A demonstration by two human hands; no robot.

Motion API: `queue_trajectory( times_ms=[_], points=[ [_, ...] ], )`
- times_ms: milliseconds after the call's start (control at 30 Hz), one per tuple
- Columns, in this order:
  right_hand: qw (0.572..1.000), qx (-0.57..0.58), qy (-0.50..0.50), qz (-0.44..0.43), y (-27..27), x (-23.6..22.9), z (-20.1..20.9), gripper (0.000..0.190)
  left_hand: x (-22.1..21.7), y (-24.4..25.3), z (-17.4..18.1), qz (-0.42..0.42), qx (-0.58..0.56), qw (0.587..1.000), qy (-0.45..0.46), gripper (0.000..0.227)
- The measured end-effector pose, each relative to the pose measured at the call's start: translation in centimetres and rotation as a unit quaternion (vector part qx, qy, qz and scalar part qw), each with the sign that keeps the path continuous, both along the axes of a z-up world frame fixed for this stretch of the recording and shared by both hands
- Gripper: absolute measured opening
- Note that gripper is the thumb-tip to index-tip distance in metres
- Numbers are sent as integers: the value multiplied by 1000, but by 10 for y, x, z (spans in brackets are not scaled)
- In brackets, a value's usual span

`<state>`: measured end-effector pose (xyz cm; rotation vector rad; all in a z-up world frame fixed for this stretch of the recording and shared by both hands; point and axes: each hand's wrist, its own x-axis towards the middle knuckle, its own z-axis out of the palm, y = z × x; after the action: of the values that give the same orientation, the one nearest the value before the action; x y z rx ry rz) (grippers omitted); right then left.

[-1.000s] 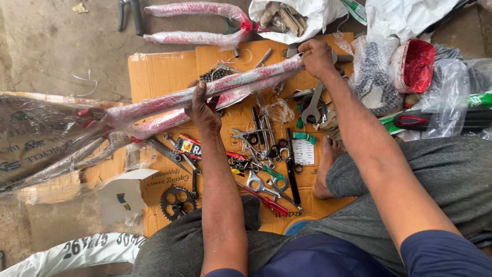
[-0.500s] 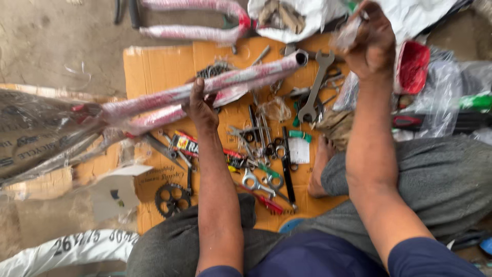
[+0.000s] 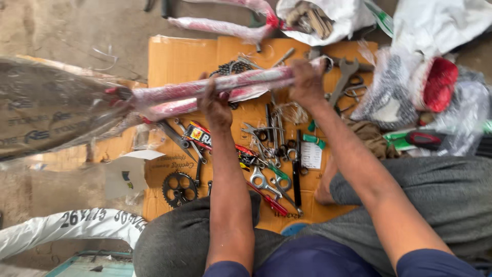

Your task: The person is assembling a bicycle frame, specifically focusing on the head tube area. They use a wrench to tighten bolts and a hammer to tap components into place. The person also handles a red plastic cap and a black tube, inserting them into the frame.

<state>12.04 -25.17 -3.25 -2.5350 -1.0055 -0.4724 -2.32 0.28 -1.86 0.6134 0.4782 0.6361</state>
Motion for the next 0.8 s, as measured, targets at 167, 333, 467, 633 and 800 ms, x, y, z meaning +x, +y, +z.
queue_trajectory(
  times_ms=[167,333,467,633,800],
  points=[
    [991,30,119,50,23,2,0,48,-32,76,46,118,-72,974,-177,40],
    [994,74,76,37,3,17,-13,25,-52,66,90,151,-72,981,-102,42],
    [977,156,-131,59,-10,30,51,39,-35,39,135,101,-72,979,-159,36],
    [954,68,-289,-35,-20,22,184,60,-6,-29,178,-4,-10,983,-185,32],
    [968,64,-243,-8,-43,25,166,61,14,-94,172,-52,-88,977,-187,44]
  ],
)
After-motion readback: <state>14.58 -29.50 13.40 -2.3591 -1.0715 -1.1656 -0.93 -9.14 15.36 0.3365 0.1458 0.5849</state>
